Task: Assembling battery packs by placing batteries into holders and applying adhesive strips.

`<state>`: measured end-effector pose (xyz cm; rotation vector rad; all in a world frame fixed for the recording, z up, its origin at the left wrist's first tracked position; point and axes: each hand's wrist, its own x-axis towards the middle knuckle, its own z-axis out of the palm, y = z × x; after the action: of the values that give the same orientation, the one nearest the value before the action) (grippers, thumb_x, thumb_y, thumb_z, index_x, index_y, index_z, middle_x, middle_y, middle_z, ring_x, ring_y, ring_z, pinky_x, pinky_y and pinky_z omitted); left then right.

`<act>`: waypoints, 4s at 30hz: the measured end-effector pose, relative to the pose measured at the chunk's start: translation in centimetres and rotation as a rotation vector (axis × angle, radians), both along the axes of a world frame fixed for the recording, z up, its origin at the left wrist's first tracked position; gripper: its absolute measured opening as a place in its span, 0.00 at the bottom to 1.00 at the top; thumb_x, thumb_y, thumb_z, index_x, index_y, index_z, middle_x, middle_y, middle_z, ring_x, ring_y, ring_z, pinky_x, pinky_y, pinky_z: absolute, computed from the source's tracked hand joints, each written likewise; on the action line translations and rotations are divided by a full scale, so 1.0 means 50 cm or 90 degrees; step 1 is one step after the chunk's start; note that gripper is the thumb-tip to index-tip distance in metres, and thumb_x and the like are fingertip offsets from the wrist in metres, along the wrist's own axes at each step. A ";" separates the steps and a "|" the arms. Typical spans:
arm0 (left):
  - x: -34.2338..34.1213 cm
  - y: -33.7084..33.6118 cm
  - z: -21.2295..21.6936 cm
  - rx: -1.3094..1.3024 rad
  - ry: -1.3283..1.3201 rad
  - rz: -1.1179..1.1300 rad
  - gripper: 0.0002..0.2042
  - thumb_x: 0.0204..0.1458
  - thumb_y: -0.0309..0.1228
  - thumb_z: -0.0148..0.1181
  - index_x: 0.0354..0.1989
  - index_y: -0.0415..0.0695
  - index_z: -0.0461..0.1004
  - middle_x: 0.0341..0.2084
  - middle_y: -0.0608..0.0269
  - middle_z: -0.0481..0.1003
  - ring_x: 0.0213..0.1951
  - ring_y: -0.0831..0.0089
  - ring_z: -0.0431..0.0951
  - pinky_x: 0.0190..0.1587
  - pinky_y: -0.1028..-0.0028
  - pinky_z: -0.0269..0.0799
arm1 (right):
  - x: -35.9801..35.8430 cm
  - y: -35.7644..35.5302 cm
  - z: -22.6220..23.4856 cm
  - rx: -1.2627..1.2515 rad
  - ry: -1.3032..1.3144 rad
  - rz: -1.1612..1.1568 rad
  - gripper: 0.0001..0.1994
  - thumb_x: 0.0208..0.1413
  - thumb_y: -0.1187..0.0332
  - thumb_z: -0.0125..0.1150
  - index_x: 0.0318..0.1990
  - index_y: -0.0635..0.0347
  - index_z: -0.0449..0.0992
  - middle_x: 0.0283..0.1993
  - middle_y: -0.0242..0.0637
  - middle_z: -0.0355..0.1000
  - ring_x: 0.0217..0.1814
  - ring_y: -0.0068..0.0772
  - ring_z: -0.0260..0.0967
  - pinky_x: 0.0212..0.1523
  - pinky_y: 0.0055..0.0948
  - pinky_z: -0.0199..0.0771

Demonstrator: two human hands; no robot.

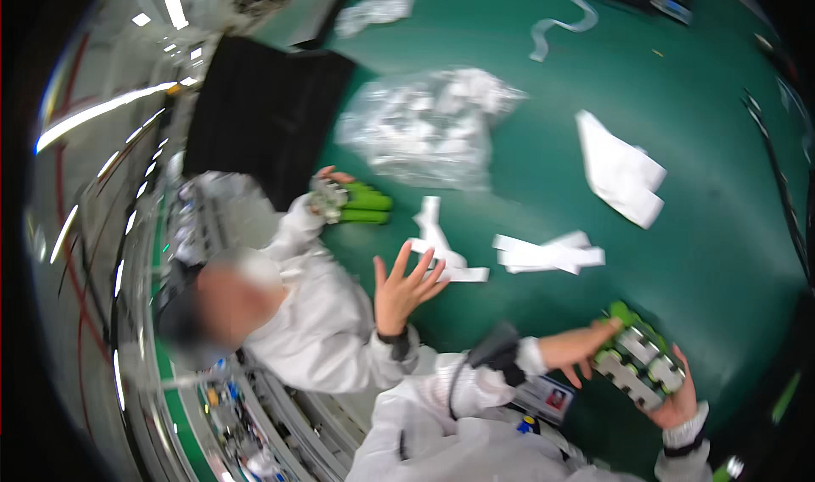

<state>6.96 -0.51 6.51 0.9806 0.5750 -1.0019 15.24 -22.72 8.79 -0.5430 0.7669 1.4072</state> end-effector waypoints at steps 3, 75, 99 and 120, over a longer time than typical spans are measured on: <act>-0.033 0.008 -0.016 0.119 0.000 0.063 0.36 0.51 0.60 0.31 0.58 0.41 0.51 0.43 0.48 0.62 0.35 0.63 0.71 0.31 0.70 0.76 | -0.012 -0.006 -0.044 -0.037 -0.049 0.008 0.23 0.57 0.49 0.38 0.52 0.54 0.64 0.50 0.34 0.66 0.51 0.32 0.62 0.53 0.37 0.60; -0.113 -0.027 -0.253 0.531 -0.946 0.246 0.35 0.47 0.39 0.58 0.58 0.34 0.47 0.52 0.41 0.59 0.55 0.56 0.60 0.55 0.68 0.56 | -0.236 -0.047 -0.212 -0.833 -1.393 0.510 0.43 0.48 0.38 0.41 0.61 0.65 0.43 0.66 0.42 0.41 0.68 0.35 0.35 0.64 0.42 0.36; -0.069 0.000 -0.210 0.545 -0.873 0.118 0.40 0.31 0.47 0.68 0.52 0.38 0.59 0.47 0.52 0.63 0.53 0.60 0.61 0.55 0.68 0.55 | -0.072 -0.041 -0.205 -0.363 -1.487 0.306 0.42 0.28 0.56 0.70 0.55 0.56 0.57 0.52 0.40 0.62 0.57 0.41 0.56 0.62 0.46 0.37; -0.058 0.197 -0.156 0.934 -0.789 0.190 0.13 0.50 0.37 0.51 0.33 0.38 0.73 0.25 0.50 0.74 0.32 0.57 0.75 0.36 0.69 0.69 | -0.091 -0.049 -0.184 -0.417 -1.462 0.287 0.31 0.30 0.59 0.69 0.46 0.56 0.68 0.48 0.40 0.65 0.53 0.43 0.56 0.59 0.37 0.44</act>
<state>4.07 9.32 -1.31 2.3830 0.2725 0.6105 10.67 -25.19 -0.39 -2.2187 -0.9103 0.0863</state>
